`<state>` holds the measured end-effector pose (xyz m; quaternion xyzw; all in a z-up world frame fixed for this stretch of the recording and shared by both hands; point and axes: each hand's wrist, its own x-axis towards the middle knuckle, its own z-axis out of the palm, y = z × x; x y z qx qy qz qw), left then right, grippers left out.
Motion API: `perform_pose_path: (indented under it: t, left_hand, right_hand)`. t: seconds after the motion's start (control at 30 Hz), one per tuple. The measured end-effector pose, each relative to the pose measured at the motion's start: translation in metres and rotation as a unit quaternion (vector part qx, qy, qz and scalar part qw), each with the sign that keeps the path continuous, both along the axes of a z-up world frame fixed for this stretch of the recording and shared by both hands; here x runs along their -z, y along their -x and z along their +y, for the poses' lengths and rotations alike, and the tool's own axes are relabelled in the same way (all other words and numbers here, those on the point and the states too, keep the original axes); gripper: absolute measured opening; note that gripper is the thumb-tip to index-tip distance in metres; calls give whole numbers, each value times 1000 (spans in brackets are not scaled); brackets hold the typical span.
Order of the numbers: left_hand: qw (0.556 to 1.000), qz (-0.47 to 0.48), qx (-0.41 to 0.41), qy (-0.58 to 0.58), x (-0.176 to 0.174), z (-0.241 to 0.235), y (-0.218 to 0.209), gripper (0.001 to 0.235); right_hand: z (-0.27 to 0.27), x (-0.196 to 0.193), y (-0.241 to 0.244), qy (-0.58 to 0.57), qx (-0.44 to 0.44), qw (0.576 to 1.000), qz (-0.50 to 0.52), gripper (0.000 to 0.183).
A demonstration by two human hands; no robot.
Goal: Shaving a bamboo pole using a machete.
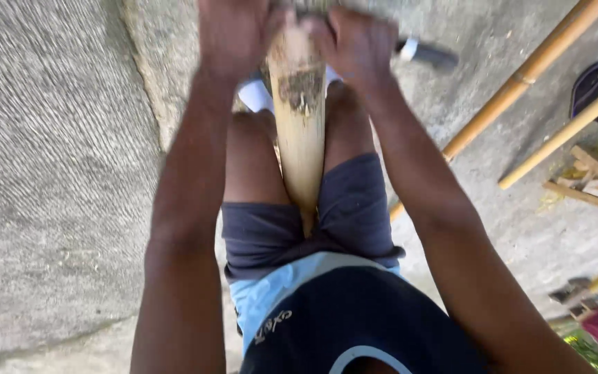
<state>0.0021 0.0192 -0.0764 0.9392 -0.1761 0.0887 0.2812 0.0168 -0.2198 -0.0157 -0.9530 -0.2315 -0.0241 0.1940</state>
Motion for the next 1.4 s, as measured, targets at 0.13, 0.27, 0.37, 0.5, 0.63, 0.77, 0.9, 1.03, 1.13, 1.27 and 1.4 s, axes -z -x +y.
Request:
perform_pose_path:
  t: [0.13, 0.27, 0.37, 0.5, 0.63, 0.77, 0.9, 1.03, 1.13, 1.27, 1.4]
  left_hand:
    - [991, 120, 1, 61, -20, -6, 20, 37]
    - [999, -34, -6, -28, -21, -8, 15, 30]
    - [952, 286, -30, 102, -47, -3, -23, 41]
    - [999, 22, -29, 7, -44, -12, 21, 33]
    - [998, 51, -10, 35, -6, -5, 30, 30]
    - [998, 0, -32, 61, -28, 0, 21, 31]
    - [998, -13, -45, 47, -43, -4, 20, 35]
    - [985, 133, -32, 105, -45, 2, 19, 37]
    - [993, 32, -42, 109, -56, -3, 24, 33]
    - [995, -27, -24, 93, -15, 1, 18, 31]
    - [989, 126, -33, 69, -4, -5, 23, 27]
  right_hand:
    - [-4, -9, 32, -17, 1, 1000, -7, 43]
    - [-7, -1, 30, 40, 30, 998, 29, 52]
    - [8, -10, -11, -34, -7, 999, -40, 51]
    - [-4, -13, 35, 6, 14, 999, 29, 49]
    - [-2, -9, 29, 29, 1, 998, 48, 43]
    - [5, -12, 13, 41, -14, 999, 7, 50]
    - [7, -27, 17, 31, -25, 999, 23, 48]
    - [9, -24, 16, 57, -23, 998, -1, 53]
    - [4, -32, 21, 33, -38, 998, -31, 52]
    - [3, -26, 5, 25, -43, 999, -7, 51]
    - [-3, -2, 9, 19, -51, 997, -47, 41]
